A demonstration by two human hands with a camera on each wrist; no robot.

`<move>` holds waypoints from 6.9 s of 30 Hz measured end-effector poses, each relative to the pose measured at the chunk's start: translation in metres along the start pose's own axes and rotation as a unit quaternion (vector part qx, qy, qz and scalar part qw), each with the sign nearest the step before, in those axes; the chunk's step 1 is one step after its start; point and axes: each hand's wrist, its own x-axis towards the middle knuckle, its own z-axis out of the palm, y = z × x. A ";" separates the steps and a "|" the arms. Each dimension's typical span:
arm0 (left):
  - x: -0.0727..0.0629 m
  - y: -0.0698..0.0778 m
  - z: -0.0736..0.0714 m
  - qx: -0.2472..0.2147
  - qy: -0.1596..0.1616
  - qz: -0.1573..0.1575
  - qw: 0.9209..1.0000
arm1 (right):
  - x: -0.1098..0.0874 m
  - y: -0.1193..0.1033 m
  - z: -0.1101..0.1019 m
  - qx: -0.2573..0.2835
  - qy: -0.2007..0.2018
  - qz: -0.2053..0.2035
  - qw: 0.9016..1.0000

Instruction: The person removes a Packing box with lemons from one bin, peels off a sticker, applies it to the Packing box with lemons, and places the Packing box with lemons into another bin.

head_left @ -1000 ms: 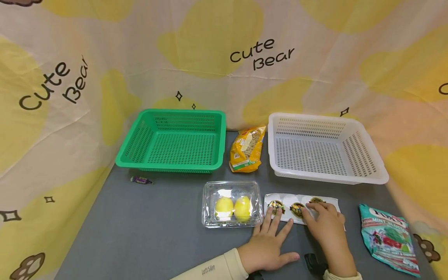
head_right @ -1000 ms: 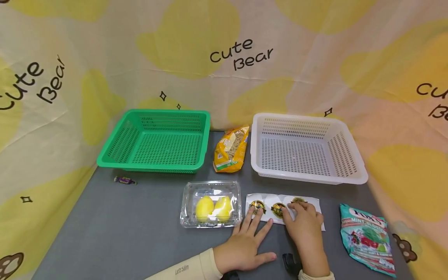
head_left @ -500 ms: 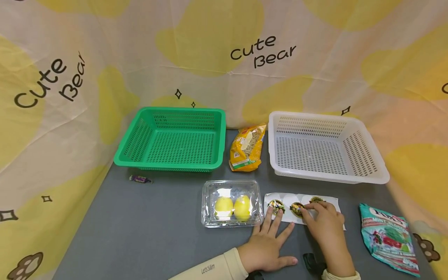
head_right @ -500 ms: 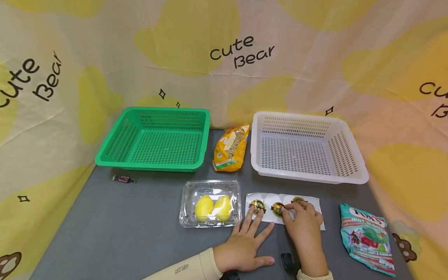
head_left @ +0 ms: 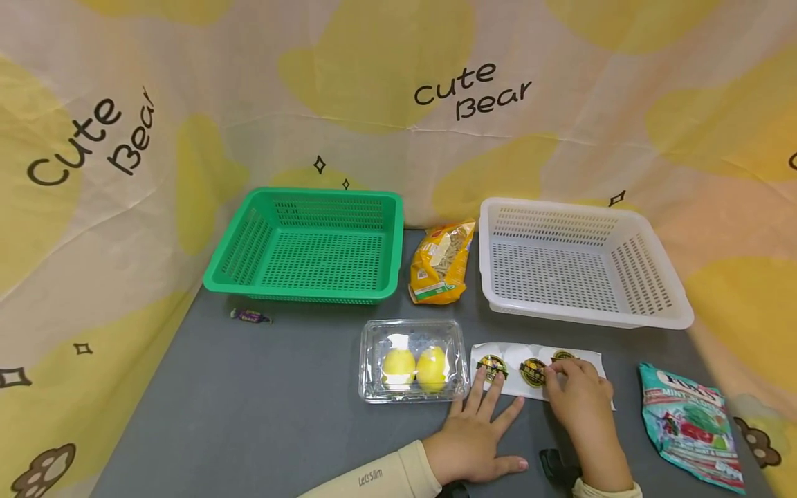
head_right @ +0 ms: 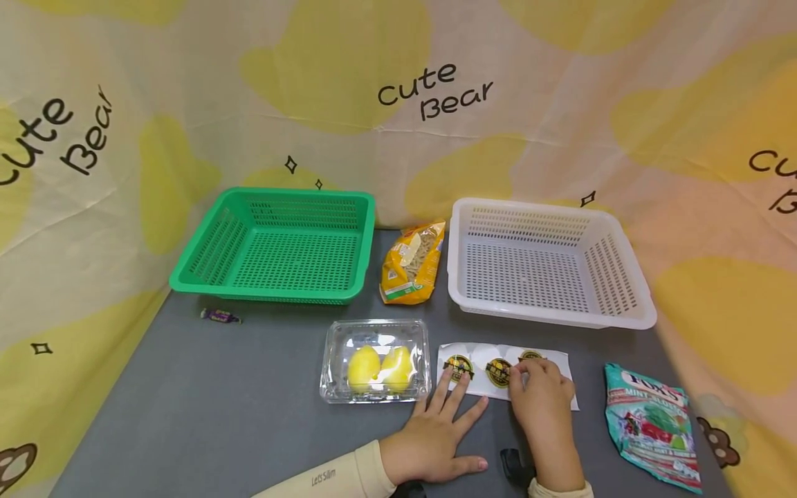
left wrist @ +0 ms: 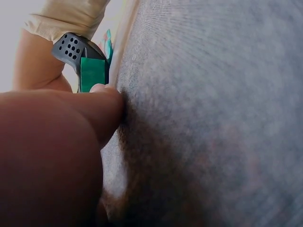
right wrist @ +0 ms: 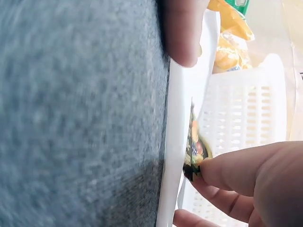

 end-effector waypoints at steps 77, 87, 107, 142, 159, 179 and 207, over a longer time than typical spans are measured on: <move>-0.070 -0.108 -0.059 -0.065 0.483 -0.213 0.847 | 0.006 -0.160 0.066 0.072 0.082 -0.171 0.979; -0.075 -0.121 -0.059 -0.124 0.455 -0.244 0.847 | 0.009 -0.156 0.064 0.083 0.062 -0.152 0.983; -0.078 -0.120 -0.063 -0.210 0.429 -0.238 0.846 | 0.020 -0.134 0.033 0.111 0.128 -0.164 0.972; -0.080 -0.124 -0.053 -0.227 0.346 -0.237 0.879 | 0.080 0.010 -0.118 0.085 0.217 0.096 0.968; -0.079 -0.123 -0.050 -0.222 0.308 -0.240 0.893 | 0.120 0.077 -0.122 0.089 0.114 0.149 0.978; -0.078 -0.128 -0.051 -0.341 0.293 -0.233 0.862 | 0.131 0.087 -0.115 0.036 0.029 0.173 0.984; -0.060 -0.091 -0.082 -0.463 0.372 -0.109 0.797 | 0.129 0.083 -0.112 0.021 0.029 0.166 0.985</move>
